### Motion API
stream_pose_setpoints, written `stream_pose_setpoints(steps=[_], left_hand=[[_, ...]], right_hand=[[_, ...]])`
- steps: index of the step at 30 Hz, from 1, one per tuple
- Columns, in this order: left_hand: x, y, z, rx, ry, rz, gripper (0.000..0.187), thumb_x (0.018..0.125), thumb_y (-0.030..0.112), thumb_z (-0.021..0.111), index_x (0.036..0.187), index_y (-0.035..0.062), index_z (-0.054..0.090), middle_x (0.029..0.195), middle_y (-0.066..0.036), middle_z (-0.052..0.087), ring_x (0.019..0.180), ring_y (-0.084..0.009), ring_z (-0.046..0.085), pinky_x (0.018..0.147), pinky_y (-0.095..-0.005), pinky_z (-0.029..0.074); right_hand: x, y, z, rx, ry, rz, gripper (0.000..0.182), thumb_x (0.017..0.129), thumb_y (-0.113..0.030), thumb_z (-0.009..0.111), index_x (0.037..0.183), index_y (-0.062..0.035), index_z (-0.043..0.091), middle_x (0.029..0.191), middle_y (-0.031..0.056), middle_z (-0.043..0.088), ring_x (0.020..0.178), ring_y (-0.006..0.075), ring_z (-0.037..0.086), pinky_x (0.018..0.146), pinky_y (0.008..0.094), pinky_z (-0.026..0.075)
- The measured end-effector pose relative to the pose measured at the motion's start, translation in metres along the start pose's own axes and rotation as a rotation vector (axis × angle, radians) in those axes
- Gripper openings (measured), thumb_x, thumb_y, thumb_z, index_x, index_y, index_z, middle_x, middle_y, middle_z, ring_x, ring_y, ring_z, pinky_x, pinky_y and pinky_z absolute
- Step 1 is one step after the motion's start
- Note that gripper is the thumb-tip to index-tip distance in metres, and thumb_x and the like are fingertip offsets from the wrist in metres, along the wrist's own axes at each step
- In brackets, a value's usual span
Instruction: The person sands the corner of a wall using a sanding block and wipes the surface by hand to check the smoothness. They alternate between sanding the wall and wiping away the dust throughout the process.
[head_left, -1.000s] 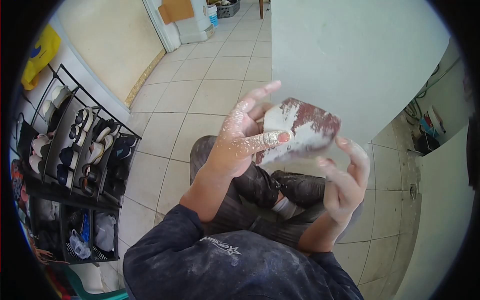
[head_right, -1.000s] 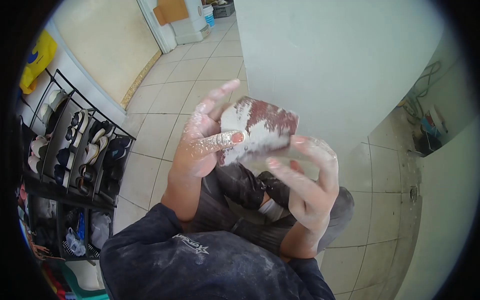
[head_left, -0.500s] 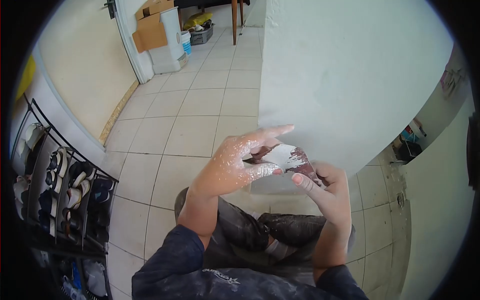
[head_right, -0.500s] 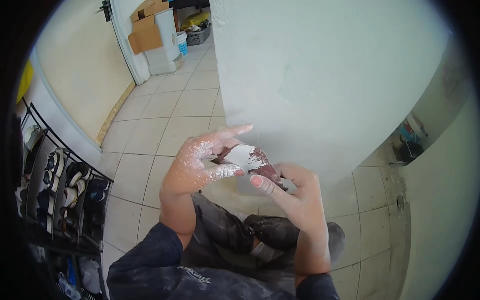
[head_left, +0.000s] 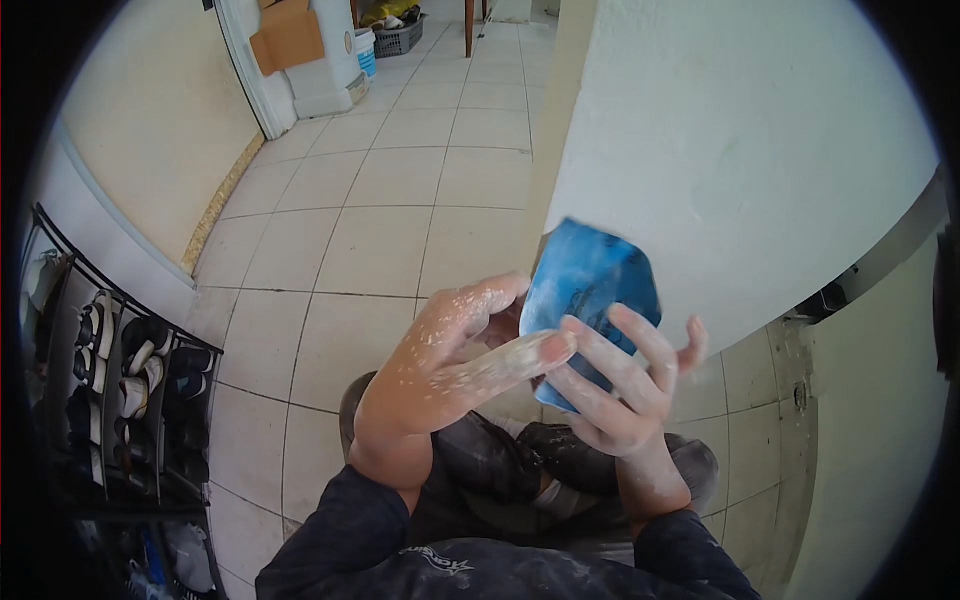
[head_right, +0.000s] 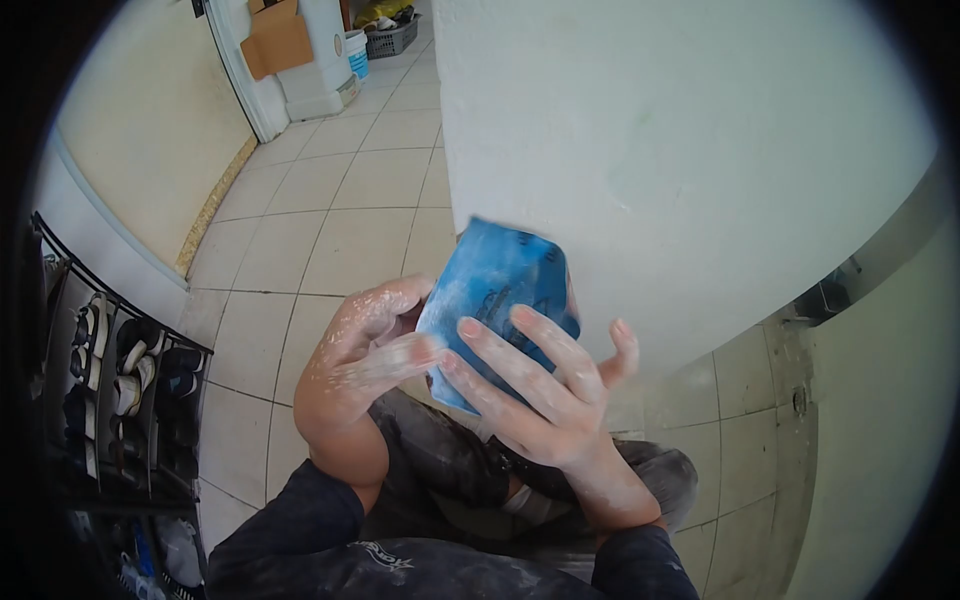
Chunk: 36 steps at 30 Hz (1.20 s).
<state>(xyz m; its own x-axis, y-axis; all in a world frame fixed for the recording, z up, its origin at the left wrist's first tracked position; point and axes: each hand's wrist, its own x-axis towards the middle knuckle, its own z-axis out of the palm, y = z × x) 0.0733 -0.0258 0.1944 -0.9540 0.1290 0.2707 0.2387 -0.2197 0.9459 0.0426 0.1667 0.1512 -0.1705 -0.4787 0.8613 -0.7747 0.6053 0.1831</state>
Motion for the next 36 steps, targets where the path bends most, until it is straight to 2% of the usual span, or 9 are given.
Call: stream_pose_setpoints(steps=[3, 5, 11, 17, 19, 21, 25, 31, 36], left_hand=[[0.011, -0.010, -0.012, 0.429, 0.020, -0.152, 0.021, 0.094, 0.019, 0.066, 0.091, -0.0001, 0.058, 0.082, -0.004, 0.061, 0.071, -0.0096, 0.055, 0.065, -0.0234, 0.044], [0.015, -0.018, -0.019, 0.631, 0.039, -0.030, 0.016, 0.095, 0.015, 0.064, 0.092, 0.0006, 0.058, 0.079, -0.004, 0.061, 0.067, -0.0096, 0.056, 0.061, -0.0246, 0.044], [0.011, -0.036, 0.009, 0.465, -0.028, 0.115, 0.013, 0.097, 0.011, 0.059, 0.090, 0.0001, 0.058, 0.073, -0.010, 0.061, 0.062, -0.0174, 0.060, 0.058, -0.0304, 0.048], [0.012, -0.031, -0.005, 0.524, 0.001, 0.099, 0.018, 0.095, 0.012, 0.062, 0.084, -0.0006, 0.057, 0.069, -0.006, 0.059, 0.061, -0.0144, 0.057, 0.058, -0.0290, 0.047], [0.019, -0.020, -0.022, 0.475, 0.098, 0.015, 0.021, 0.093, 0.015, 0.066, 0.082, -0.0009, 0.056, 0.067, -0.003, 0.056, 0.060, -0.0114, 0.053, 0.057, -0.0282, 0.044], [0.034, -0.031, -0.045, 0.544, 0.108, 0.194, 0.024, 0.090, 0.015, 0.070, 0.080, 0.0000, 0.054, 0.066, -0.001, 0.051, 0.060, -0.0099, 0.048, 0.056, -0.0271, 0.042], [0.056, -0.062, -0.078, 0.601, -0.050, 0.236, 0.033, 0.091, 0.025, 0.069, 0.077, 0.0026, 0.051, 0.064, -0.001, 0.045, 0.059, -0.0114, 0.041, 0.056, -0.0270, 0.038], [0.062, -0.068, -0.081, 0.266, -0.206, 0.236, 0.066, 0.099, 0.063, 0.038, 0.077, 0.0024, 0.051, 0.068, -0.003, 0.045, 0.063, -0.0133, 0.040, 0.060, -0.0276, 0.035], [0.068, -0.088, -0.081, 0.088, -0.137, 0.293, 0.048, 0.100, 0.042, 0.050, 0.078, -0.0011, 0.046, 0.065, -0.011, 0.035, 0.063, -0.0205, 0.030, 0.058, -0.0369, 0.035]], right_hand=[[0.002, -0.002, 0.009, 0.167, -0.149, 0.106, 0.046, 0.074, -0.056, 0.076, 0.105, -0.0217, 0.074, 0.113, -0.0002, 0.070, 0.116, 0.0247, 0.059, 0.117, 0.0563, 0.009], [0.006, 0.004, 0.005, 0.343, -0.220, 0.143, 0.053, 0.072, -0.059, 0.076, 0.107, -0.0198, 0.074, 0.118, -0.0020, 0.069, 0.121, 0.0206, 0.056, 0.117, 0.0560, 0.007], [-0.013, 0.008, 0.027, 0.190, 0.327, 0.374, 0.075, 0.087, -0.036, 0.074, 0.142, -0.0007, 0.037, 0.115, 0.0070, 0.045, 0.107, 0.0202, 0.046, 0.096, 0.0390, 0.039], [-0.018, 0.003, 0.044, 0.438, 0.468, 0.755, 0.054, 0.101, -0.022, 0.056, 0.144, 0.0028, 0.034, 0.099, 0.0020, 0.044, 0.079, 0.0080, 0.041, 0.065, 0.0174, 0.036], [-0.021, 0.012, 0.052, 0.225, 0.473, 0.591, 0.052, 0.101, -0.014, 0.055, 0.145, 0.0035, 0.035, 0.083, -0.0026, 0.041, 0.070, 0.0049, 0.038, 0.058, 0.0168, 0.031], [-0.017, 0.008, 0.058, 0.117, 0.463, 0.544, 0.055, 0.099, -0.011, 0.058, 0.146, 0.0039, 0.035, 0.073, -0.0051, 0.040, 0.065, 0.0033, 0.035, 0.056, 0.0169, 0.030], [0.028, -0.003, 0.067, 0.111, 0.506, 0.674, 0.063, 0.090, -0.009, 0.072, 0.142, 0.0065, 0.041, 0.059, -0.0090, 0.033, 0.054, 0.0012, 0.030, 0.055, 0.0171, 0.028], [0.048, -0.008, 0.094, -0.081, 0.525, 0.630, 0.042, 0.088, -0.011, 0.075, 0.122, 0.0092, 0.062, 0.062, -0.0062, 0.042, 0.056, 0.0038, 0.037, 0.056, 0.0191, 0.034], [-0.022, -0.020, 0.121, -0.223, 0.283, 0.353, 0.034, 0.081, -0.002, 0.077, 0.113, 0.0063, 0.069, 0.068, 0.0093, 0.066, 0.061, 0.0157, 0.057, 0.061, 0.0289, 0.046]])
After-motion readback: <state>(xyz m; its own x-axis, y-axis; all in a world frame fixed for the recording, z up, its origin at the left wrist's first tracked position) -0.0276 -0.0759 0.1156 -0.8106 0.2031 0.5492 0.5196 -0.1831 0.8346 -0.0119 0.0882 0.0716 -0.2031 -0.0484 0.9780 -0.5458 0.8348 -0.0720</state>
